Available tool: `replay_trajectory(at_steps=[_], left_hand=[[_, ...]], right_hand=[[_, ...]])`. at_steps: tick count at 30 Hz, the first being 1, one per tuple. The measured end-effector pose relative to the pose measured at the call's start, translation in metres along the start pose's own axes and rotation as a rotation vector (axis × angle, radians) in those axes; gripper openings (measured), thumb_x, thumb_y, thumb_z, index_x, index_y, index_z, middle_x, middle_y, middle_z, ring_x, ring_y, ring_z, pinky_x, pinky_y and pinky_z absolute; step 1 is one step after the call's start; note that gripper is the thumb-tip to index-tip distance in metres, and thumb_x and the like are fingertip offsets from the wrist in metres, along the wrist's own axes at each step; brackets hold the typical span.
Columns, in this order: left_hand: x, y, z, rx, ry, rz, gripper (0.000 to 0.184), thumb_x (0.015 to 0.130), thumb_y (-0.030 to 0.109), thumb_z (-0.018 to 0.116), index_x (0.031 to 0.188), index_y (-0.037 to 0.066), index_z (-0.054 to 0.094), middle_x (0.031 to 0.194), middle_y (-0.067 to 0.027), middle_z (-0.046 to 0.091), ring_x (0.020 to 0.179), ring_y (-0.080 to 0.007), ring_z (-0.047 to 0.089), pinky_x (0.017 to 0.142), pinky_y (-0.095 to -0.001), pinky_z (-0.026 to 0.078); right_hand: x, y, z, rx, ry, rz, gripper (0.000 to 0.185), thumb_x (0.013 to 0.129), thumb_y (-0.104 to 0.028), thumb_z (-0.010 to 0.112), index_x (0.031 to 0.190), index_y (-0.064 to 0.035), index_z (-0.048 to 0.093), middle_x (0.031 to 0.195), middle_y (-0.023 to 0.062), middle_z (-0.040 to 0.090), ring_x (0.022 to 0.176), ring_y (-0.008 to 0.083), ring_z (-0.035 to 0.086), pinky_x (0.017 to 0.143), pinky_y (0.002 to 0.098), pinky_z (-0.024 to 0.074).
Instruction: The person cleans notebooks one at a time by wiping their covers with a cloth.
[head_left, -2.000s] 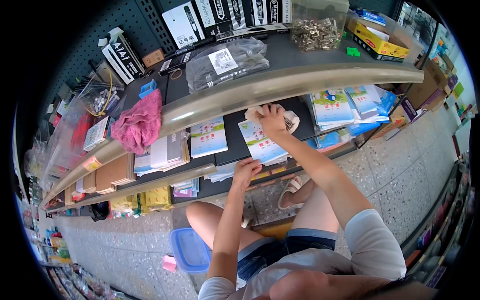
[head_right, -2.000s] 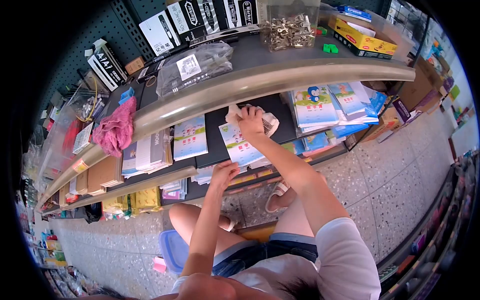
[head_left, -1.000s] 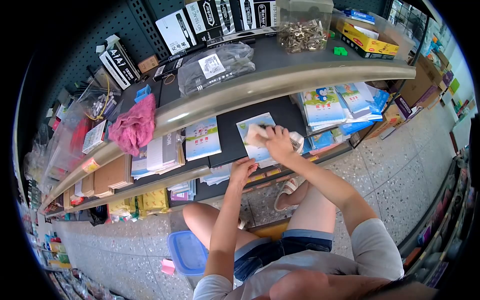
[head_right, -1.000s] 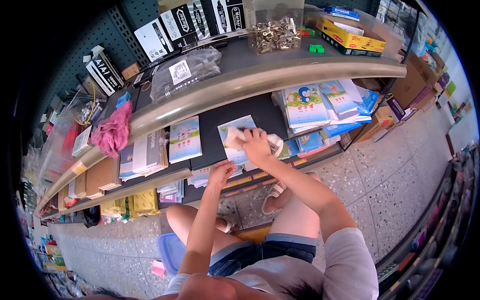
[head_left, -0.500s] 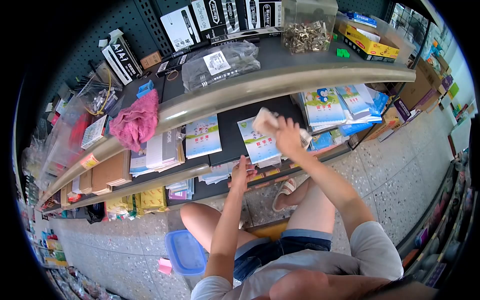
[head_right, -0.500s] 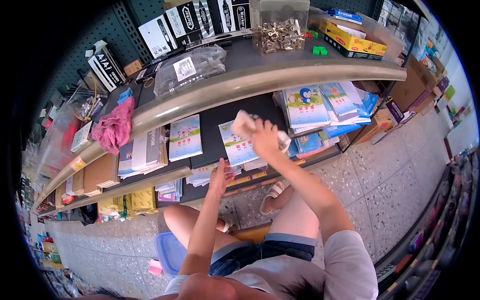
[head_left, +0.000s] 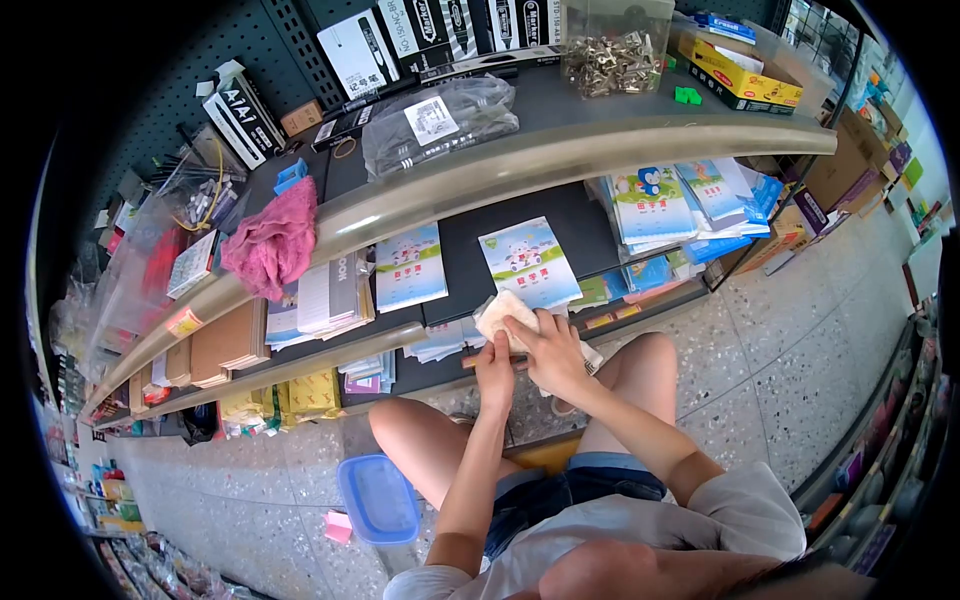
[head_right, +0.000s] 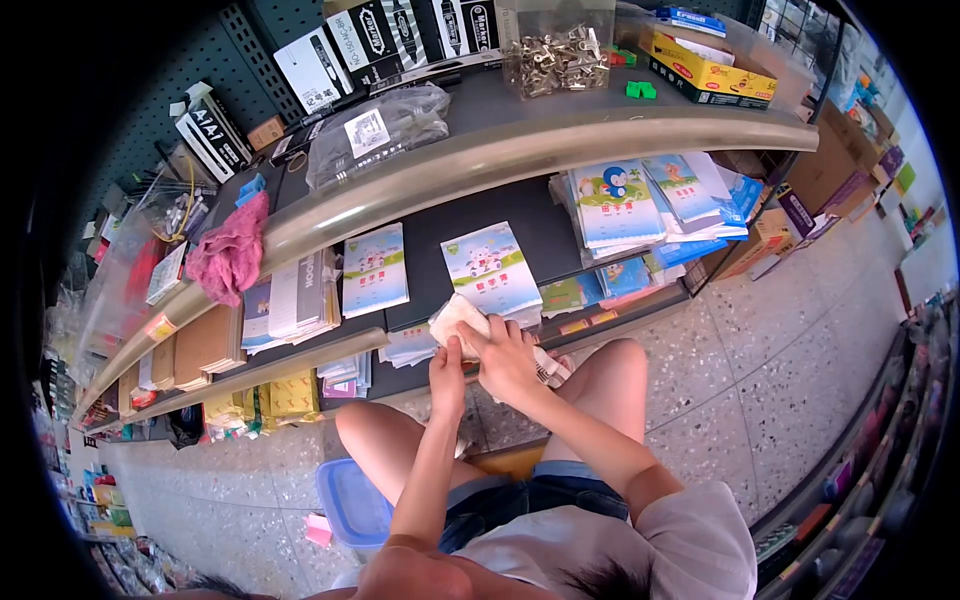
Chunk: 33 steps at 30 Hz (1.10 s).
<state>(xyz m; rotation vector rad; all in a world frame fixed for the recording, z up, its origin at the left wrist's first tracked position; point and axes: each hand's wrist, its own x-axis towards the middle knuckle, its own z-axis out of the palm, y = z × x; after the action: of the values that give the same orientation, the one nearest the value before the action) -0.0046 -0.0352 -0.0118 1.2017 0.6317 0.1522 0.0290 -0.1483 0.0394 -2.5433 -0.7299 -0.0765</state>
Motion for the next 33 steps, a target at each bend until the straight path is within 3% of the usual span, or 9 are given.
replay_trajectory(at_steps=[3,7,10,11,14,19,23,25,33], left_hand=[[0.014,-0.010,-0.017,0.014,-0.047,0.014,0.041,0.094,0.040,0.057,0.095,0.000,0.067,0.081,-0.0015,0.064,0.071,-0.0073,0.056,0.057,-0.0223,0.043],[0.005,0.005,-0.018,-0.216,-0.127,-0.050,0.039,0.093,0.038,0.060,0.097,0.000,0.067,0.089,-0.0050,0.069,0.072,-0.0088,0.061,0.060,-0.0230,0.047],[-0.009,0.020,-0.001,-0.389,-0.142,-0.078,0.037,0.094,0.035,0.059,0.097,-0.001,0.067,0.087,-0.0042,0.069,0.070,-0.0099,0.062,0.062,-0.0229,0.049],[-0.010,0.018,0.006,-0.382,-0.153,-0.069,0.035,0.094,0.033,0.059,0.096,-0.001,0.067,0.086,-0.0037,0.069,0.069,-0.0092,0.061,0.062,-0.0228,0.048],[-0.008,0.005,0.013,-0.276,-0.171,-0.005,0.030,0.094,0.029,0.061,0.091,0.000,0.066,0.082,-0.0022,0.067,0.068,-0.0067,0.056,0.061,-0.0224,0.044],[0.020,-0.019,0.012,0.033,-0.031,0.212,0.027,0.094,0.026,0.062,0.081,0.002,0.064,0.076,0.0007,0.062,0.069,-0.0034,0.048,0.061,-0.0211,0.038],[0.045,-0.017,0.001,0.035,-0.006,0.001,0.029,0.094,0.032,0.058,0.093,0.004,0.064,0.083,-0.0027,0.066,0.072,-0.0089,0.058,0.064,-0.0216,0.044],[0.059,-0.017,-0.002,0.010,-0.104,-0.148,0.023,0.094,0.024,0.056,0.100,0.003,0.063,0.088,-0.0043,0.067,0.073,-0.0115,0.062,0.065,-0.0232,0.049],[0.074,-0.032,0.015,-0.159,-0.057,-0.047,0.014,0.093,0.012,0.058,0.088,0.002,0.067,0.078,-0.0034,0.067,0.060,-0.0079,0.056,0.053,-0.0222,0.044]], right_hand=[[-0.006,0.008,-0.008,0.159,-0.075,-0.032,0.075,0.074,-0.014,0.070,0.142,-0.0177,0.041,0.122,0.0167,0.047,0.110,0.0366,0.050,0.092,0.0429,0.0426],[-0.008,0.036,-0.009,0.907,-0.165,0.242,0.097,0.080,-0.026,0.074,0.149,0.0001,0.011,0.135,0.0203,0.044,0.126,0.0291,0.044,0.102,0.0351,0.0373],[-0.015,0.046,-0.013,1.184,-0.181,0.398,0.094,0.080,-0.029,0.074,0.147,0.0008,0.015,0.131,0.0204,0.049,0.123,0.0267,0.048,0.101,0.0353,0.0405],[-0.020,0.047,-0.016,1.529,-0.336,0.465,0.082,0.082,-0.019,0.072,0.144,-0.0004,0.023,0.130,0.0164,0.051,0.117,0.0234,0.054,0.095,0.0333,0.0471],[-0.037,0.055,-0.003,1.845,-0.408,0.604,0.070,0.082,-0.010,0.071,0.139,-0.0016,0.032,0.127,0.0126,0.054,0.110,0.0200,0.059,0.088,0.0323,0.0517],[-0.025,0.043,-0.021,1.556,-0.125,0.594,0.063,0.075,0.000,0.070,0.132,-0.0028,0.042,0.112,0.0107,0.062,0.104,0.0191,0.061,0.086,0.0340,0.0517],[0.005,0.056,-0.028,0.464,0.251,0.081,0.061,0.069,-0.005,0.072,0.126,-0.0053,0.049,0.106,0.0143,0.062,0.099,0.0295,0.063,0.086,0.0372,0.0493],[0.016,0.028,-0.039,0.232,0.147,0.136,0.063,0.070,-0.010,0.070,0.129,-0.0118,0.050,0.114,0.0172,0.055,0.096,0.0354,0.062,0.083,0.0430,0.0510],[0.043,0.018,0.014,-0.164,-0.007,0.037,0.064,0.072,-0.008,0.062,0.134,-0.0169,0.048,0.108,0.0147,0.052,0.085,0.0370,0.061,0.068,0.0445,0.0556]])
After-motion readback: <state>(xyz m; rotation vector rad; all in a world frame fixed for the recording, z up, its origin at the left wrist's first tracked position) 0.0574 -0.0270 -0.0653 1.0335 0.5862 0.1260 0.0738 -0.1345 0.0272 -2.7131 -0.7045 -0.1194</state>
